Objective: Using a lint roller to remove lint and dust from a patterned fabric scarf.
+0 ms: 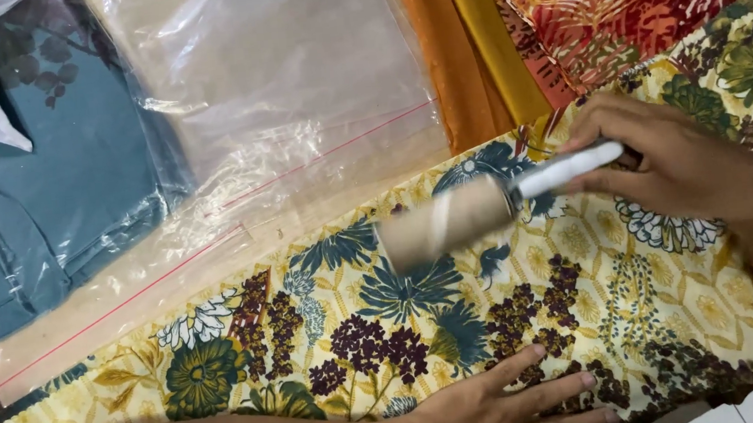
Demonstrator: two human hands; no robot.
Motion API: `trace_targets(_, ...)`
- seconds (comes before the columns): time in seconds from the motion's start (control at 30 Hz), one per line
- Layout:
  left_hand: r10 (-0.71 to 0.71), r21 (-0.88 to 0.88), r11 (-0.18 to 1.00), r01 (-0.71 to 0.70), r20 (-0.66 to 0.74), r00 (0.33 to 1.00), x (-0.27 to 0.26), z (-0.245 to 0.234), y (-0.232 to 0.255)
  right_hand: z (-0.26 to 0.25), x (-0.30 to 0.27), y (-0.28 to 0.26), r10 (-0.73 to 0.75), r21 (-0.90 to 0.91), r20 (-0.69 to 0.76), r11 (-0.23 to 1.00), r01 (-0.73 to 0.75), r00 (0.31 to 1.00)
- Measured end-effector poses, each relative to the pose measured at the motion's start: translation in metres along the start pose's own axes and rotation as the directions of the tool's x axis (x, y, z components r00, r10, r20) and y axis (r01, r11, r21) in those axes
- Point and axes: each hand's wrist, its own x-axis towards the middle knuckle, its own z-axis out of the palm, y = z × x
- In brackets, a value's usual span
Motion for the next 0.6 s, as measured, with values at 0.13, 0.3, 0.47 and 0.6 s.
trace_targets(0.13, -0.036, 0.032, 0.999, 0.038, -0.05, 0.998, -0.002, 0.0, 0.002, -0.004, 0.0, -0.005, -0.021, 0.046, -0.119, 0.999, 0.027, 0.993)
trace_targets(0.3, -0.123, 0.031, 0.991, 0.128, -0.137, 0.983, -0.001, 0.01, 0.009, -0.013, -0.009, 0.011, -0.207, 0.228, 0.039, 0.954, 0.193, 0.978)
trace_targets(0.47, 0.002, -0.016, 1.0, -0.003, -0.019, 1.0, -0.001, -0.001, -0.001, -0.01, -0.003, -0.002, 0.003, 0.135, 0.167, 0.991, -0.026, 0.986)
trace_targets(0.6, -0.02, 0.017, 1.0, 0.02, -0.019, 1.0, 0.0, 0.0, 0.001, -0.002, 0.001, -0.012, -0.088, 0.028, -0.031, 0.996, 0.089, 0.996)
